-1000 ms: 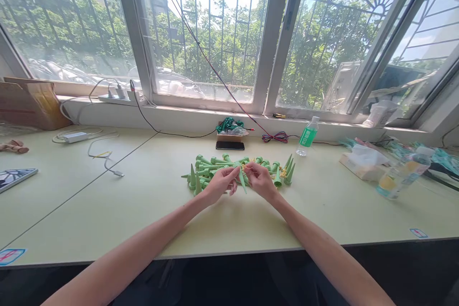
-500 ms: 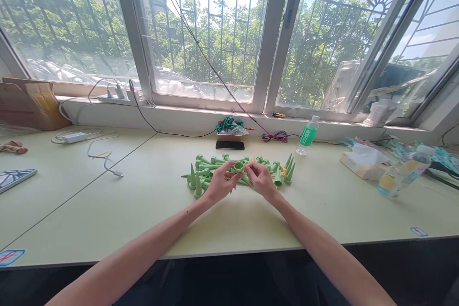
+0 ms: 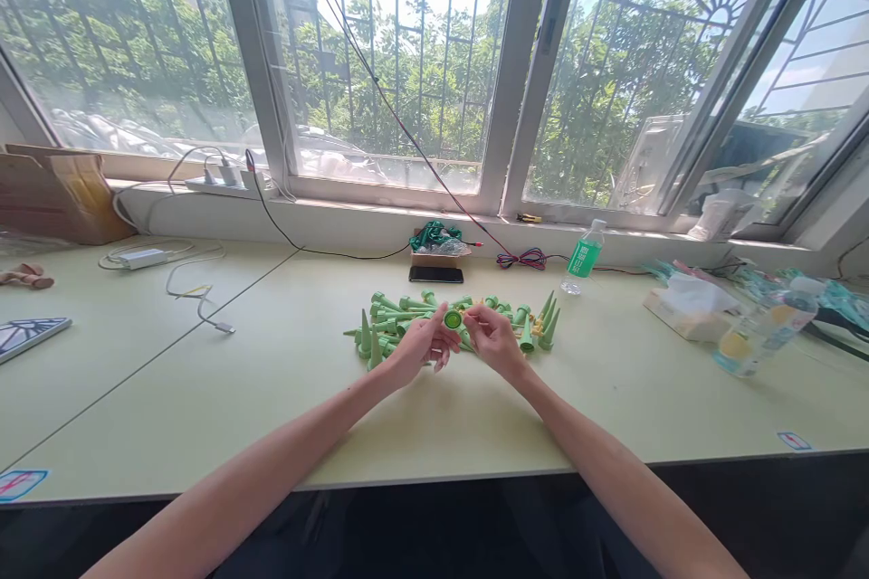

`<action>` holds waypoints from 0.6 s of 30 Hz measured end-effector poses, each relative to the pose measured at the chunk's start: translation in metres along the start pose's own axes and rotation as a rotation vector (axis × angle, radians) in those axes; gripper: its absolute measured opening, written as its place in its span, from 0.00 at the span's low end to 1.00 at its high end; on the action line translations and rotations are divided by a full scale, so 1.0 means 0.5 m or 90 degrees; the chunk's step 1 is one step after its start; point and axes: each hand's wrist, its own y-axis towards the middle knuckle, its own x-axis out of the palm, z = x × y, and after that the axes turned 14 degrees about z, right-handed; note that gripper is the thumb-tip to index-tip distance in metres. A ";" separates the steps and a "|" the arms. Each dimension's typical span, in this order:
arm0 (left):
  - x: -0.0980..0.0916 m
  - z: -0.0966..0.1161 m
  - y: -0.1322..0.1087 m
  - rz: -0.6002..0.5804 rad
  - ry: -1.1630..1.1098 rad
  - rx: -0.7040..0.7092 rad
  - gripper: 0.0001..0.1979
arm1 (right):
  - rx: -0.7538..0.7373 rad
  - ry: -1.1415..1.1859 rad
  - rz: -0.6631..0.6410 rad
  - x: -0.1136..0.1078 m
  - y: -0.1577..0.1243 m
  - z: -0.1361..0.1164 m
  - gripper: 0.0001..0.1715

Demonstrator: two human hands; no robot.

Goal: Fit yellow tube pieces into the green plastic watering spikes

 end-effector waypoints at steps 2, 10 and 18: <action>0.000 0.001 -0.002 -0.017 -0.019 0.007 0.31 | -0.001 0.008 -0.001 -0.001 0.000 0.001 0.17; 0.000 0.008 -0.012 -0.054 -0.023 0.052 0.27 | 0.004 0.024 -0.017 -0.003 0.002 -0.002 0.16; -0.011 0.009 -0.015 -0.028 0.095 0.181 0.19 | 0.004 -0.011 -0.010 -0.005 0.003 -0.008 0.19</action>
